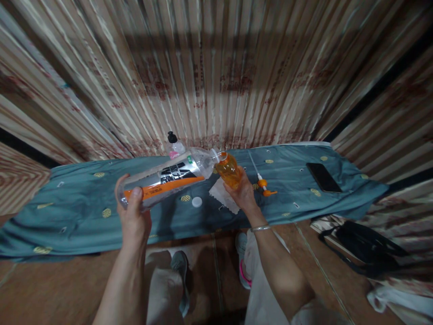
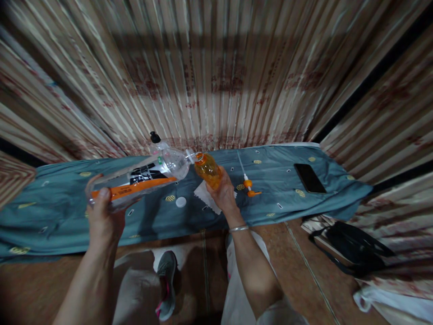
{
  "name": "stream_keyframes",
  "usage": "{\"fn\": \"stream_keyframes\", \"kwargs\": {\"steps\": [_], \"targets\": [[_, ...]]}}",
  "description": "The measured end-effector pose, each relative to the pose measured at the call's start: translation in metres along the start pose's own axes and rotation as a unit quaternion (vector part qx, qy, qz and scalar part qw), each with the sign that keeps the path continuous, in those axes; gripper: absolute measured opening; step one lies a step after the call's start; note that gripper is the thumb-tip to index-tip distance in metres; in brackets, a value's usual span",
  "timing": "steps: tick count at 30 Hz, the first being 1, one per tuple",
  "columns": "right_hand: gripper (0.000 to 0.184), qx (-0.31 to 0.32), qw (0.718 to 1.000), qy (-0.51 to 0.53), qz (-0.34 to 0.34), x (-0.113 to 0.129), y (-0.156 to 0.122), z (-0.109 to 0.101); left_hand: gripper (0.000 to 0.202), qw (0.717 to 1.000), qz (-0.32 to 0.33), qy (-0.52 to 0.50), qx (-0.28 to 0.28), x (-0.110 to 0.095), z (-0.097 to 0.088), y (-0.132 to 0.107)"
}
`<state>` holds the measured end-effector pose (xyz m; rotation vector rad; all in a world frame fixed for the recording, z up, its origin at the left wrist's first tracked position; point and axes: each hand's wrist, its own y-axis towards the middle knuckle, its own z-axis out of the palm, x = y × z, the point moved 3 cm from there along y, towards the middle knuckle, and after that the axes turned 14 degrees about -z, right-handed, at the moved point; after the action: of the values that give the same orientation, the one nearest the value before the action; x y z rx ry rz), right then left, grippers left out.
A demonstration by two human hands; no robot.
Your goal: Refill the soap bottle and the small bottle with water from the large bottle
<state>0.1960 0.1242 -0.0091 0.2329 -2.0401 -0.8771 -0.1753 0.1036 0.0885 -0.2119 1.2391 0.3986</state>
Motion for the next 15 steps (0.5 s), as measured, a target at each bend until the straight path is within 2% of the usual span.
{"fn": "stream_keyframes", "kwargs": {"steps": [10,15], "targets": [[0.08,-0.02,1.0,0.011,-0.017,-0.0009,-0.0008,0.0026,0.084,1.0,-0.003,-0.004,-0.011,0.001,0.0002,0.0016],[0.079,-0.018,1.0,0.006,-0.016,-0.0027,-0.0014,0.0026,0.071,1.0,0.004,0.001,0.001,0.0019,-0.0006,0.0006]]}}
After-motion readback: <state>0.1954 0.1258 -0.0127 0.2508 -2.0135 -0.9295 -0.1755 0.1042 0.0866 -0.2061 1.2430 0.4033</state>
